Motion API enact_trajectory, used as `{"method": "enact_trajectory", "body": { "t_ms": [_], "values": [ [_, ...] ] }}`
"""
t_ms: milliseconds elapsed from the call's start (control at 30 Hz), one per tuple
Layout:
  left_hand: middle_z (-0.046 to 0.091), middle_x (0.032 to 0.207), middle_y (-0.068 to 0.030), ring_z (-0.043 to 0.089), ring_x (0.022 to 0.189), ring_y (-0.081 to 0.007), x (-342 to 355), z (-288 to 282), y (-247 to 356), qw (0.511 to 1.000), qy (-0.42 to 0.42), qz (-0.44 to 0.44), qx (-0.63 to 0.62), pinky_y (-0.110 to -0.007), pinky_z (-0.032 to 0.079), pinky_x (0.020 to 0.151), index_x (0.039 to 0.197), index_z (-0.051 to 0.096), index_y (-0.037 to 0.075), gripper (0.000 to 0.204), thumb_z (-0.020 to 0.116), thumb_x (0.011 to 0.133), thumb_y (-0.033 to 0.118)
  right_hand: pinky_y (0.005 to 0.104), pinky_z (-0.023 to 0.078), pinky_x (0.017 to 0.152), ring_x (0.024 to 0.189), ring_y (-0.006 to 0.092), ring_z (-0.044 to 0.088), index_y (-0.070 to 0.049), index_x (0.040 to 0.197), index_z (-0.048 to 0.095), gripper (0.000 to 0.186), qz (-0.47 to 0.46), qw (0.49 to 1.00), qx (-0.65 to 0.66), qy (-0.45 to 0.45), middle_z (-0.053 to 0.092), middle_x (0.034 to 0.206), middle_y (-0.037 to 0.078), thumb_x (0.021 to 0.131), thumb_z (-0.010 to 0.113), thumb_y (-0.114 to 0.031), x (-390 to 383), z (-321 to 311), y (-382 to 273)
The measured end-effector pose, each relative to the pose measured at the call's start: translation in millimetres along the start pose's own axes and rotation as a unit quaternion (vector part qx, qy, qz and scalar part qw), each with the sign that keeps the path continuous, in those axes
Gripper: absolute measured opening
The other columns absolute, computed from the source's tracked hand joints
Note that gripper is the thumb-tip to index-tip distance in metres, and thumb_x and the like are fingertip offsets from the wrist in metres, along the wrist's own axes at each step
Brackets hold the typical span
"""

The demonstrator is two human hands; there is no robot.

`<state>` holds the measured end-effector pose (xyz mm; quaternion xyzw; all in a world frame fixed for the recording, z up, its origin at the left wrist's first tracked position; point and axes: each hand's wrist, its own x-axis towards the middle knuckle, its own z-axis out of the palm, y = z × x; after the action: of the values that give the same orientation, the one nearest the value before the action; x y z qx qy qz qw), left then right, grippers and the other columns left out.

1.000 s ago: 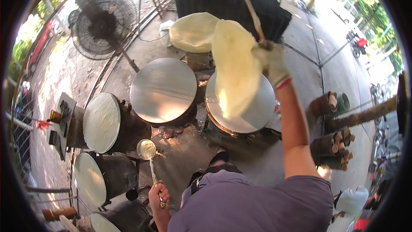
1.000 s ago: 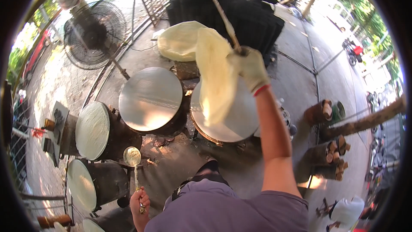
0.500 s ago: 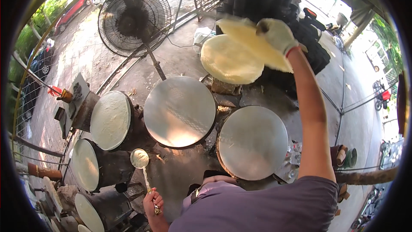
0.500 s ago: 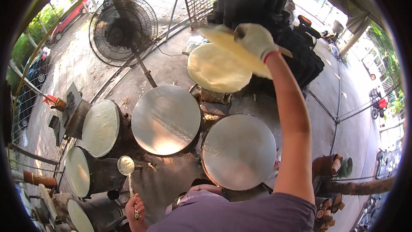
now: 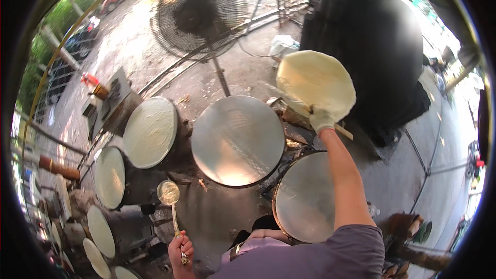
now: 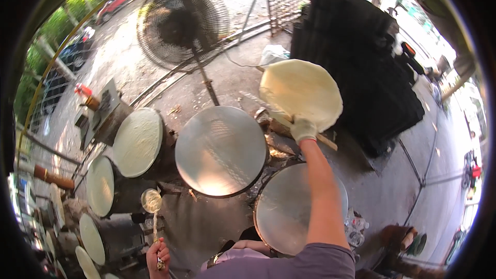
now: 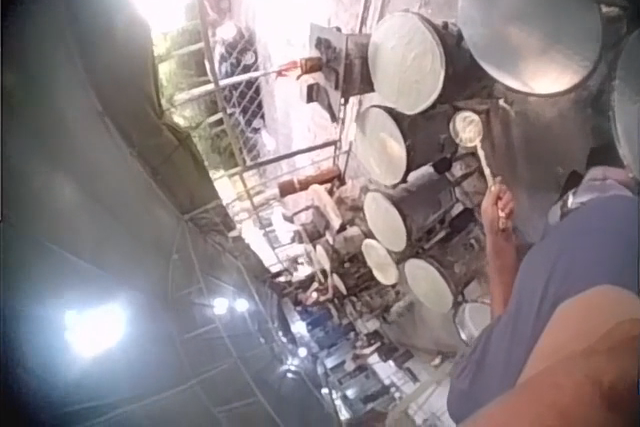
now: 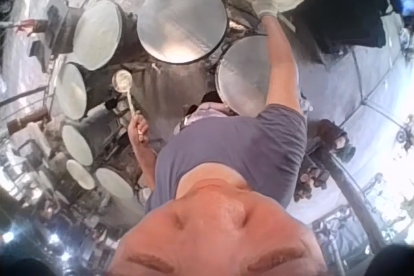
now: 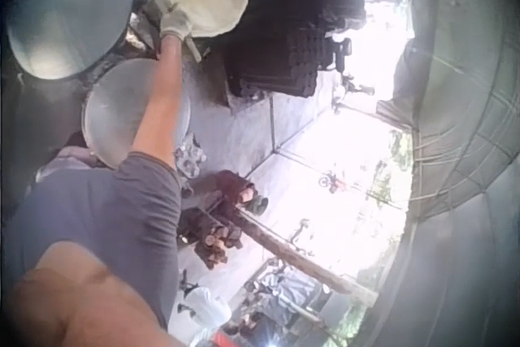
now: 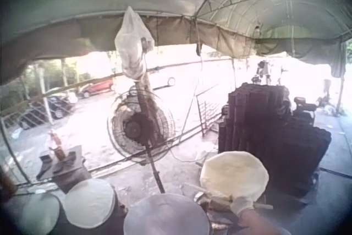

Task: The person spreads batter onto multiple hot plates using a ladle and peels off the cooked thin skins using a wooden stick, repeating the process across several plates in a commercial food stall setting.

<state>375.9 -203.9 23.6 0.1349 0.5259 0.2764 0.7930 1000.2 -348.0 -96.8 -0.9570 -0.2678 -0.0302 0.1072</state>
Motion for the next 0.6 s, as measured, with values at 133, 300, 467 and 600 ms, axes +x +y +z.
{"method": "enact_trajectory", "body": {
  "t_ms": [133,300,467,600],
  "values": [
    [0.04,0.065,-0.0019,0.034,0.043,-0.0068,-27,-35,4,0.985,-0.113,0.02,-0.126,-0.02,0.029,0.034,0.108,0.051,-0.001,0.019,0.041,0.093,0.006,0.0445,0.051,0.073,0.08,0.0345,0.065,-0.011,0.098,0.064,0.024,-0.051,0.995,0.062,0.05,0.067,0.088,0.016,0.084,0.059,-0.03,-36,-31,-70],
    [0.038,0.064,0.0002,0.033,0.042,-0.0056,-75,-77,8,0.97,-0.132,0.13,-0.157,-0.02,0.03,0.034,0.106,0.046,0.002,0.013,0.04,0.096,0.008,0.037,0.049,0.084,0.098,0.0295,0.064,-0.011,0.125,0.055,0.042,-0.204,0.938,0.256,-0.114,0.064,0.111,0.016,0.084,0.058,-0.016,-134,-13,-198],
    [0.041,0.066,-0.0003,0.035,0.042,-0.0059,-153,-191,-17,0.934,-0.05,0.267,-0.234,-0.02,0.032,0.035,0.11,0.048,0.003,0.021,0.04,0.099,0.019,0.0208,0.045,0.06,0.069,0.0073,0.054,-0.007,0.127,0.053,0.046,-0.214,0.717,0.439,-0.497,0.06,0.097,0.002,0.082,0.053,0.002,-300,67,-338],
    [0.042,0.069,0.0001,0.038,0.045,-0.0058,-223,-305,-79,0.905,0.073,0.335,-0.253,-0.021,0.033,0.036,0.102,0.047,0.004,0.02,0.041,0.099,0.023,0.0233,0.042,0.046,0.053,0.0088,0.052,-0.008,0.116,0.058,0.028,-0.218,0.606,0.336,-0.688,0.062,0.088,0.003,0.088,0.052,-0.01,-474,64,-435]
  ]
}}
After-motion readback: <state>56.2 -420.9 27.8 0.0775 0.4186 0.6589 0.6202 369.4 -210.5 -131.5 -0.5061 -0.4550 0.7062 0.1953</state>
